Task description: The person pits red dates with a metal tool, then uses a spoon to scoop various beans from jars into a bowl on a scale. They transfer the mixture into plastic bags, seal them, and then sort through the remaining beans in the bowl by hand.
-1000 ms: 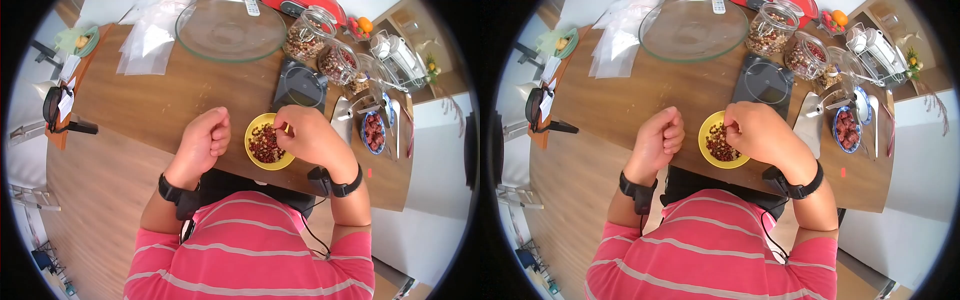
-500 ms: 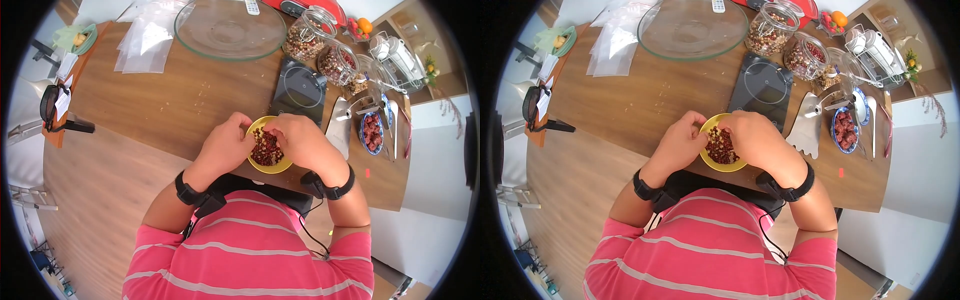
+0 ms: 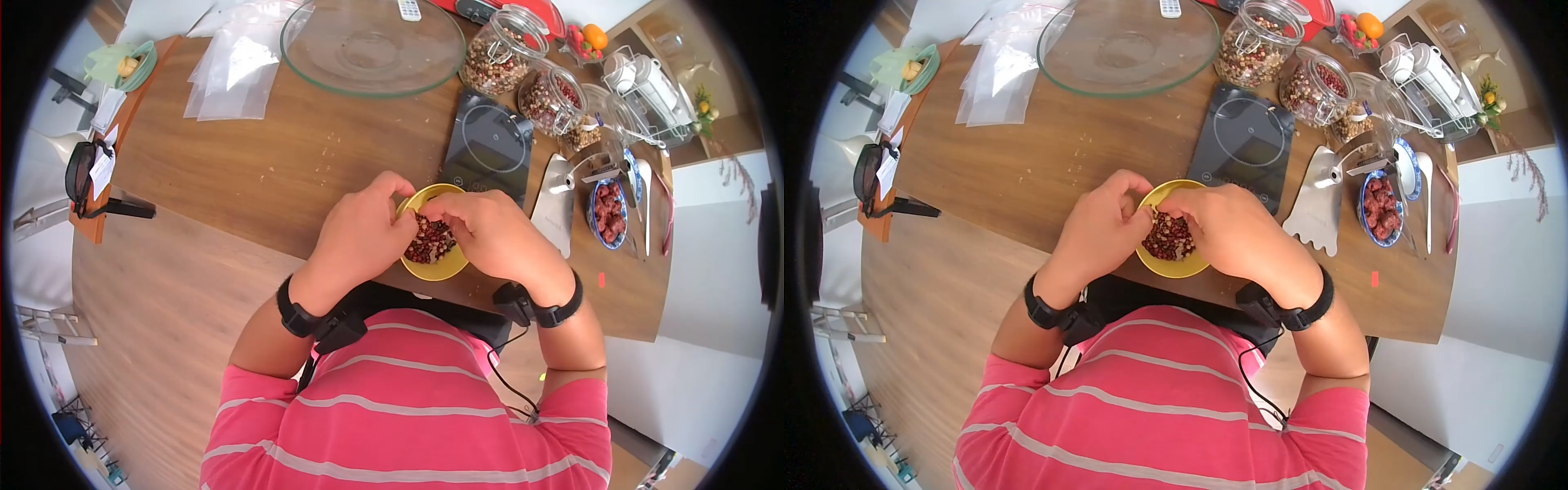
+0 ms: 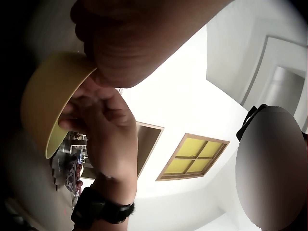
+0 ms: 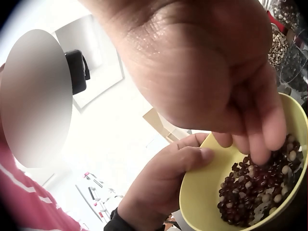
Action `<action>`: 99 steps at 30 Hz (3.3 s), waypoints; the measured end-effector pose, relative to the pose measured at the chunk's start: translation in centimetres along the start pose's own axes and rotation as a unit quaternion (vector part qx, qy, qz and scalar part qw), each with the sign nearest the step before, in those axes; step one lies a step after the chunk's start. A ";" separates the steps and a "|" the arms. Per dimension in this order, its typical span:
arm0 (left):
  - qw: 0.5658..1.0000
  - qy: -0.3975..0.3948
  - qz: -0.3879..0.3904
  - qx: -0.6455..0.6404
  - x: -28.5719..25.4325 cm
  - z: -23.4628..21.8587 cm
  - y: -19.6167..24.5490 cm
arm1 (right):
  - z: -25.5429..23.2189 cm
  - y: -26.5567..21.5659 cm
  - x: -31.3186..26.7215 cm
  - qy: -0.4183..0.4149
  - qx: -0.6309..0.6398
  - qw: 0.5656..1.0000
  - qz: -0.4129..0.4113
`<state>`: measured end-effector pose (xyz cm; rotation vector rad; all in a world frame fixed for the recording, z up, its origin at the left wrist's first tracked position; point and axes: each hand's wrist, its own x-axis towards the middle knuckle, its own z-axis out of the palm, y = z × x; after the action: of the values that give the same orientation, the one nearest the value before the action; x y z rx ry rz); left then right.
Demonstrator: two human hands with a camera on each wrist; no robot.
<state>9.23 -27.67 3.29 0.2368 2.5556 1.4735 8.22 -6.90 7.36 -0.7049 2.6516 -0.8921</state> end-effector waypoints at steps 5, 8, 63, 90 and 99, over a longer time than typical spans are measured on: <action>0.999 -0.016 -0.025 -0.038 0.2 0.1 -0.4 | -0.4 1.0 -0.2 0.014 -0.034 0.996 -0.081; 0.999 -0.026 -0.038 -0.004 0.1 -0.5 0.7 | -0.7 1.1 -0.3 0.026 -0.032 0.995 -0.094; 0.972 -0.068 -0.084 -0.209 2.7 -0.6 -4.4 | 0.5 1.8 2.7 -0.123 0.232 0.952 0.155; 0.670 -0.153 -0.106 -0.718 -0.4 1.9 -0.5 | 1.0 -1.8 -0.2 0.041 0.606 0.789 0.097; 0.663 -0.116 -0.156 -0.723 -0.4 1.9 0.7 | 2.3 -1.9 -0.7 0.111 0.378 0.914 0.098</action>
<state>10.12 -25.84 3.03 -0.2399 0.5697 2.4667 10.37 -9.04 6.79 -0.1431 2.1837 -1.8494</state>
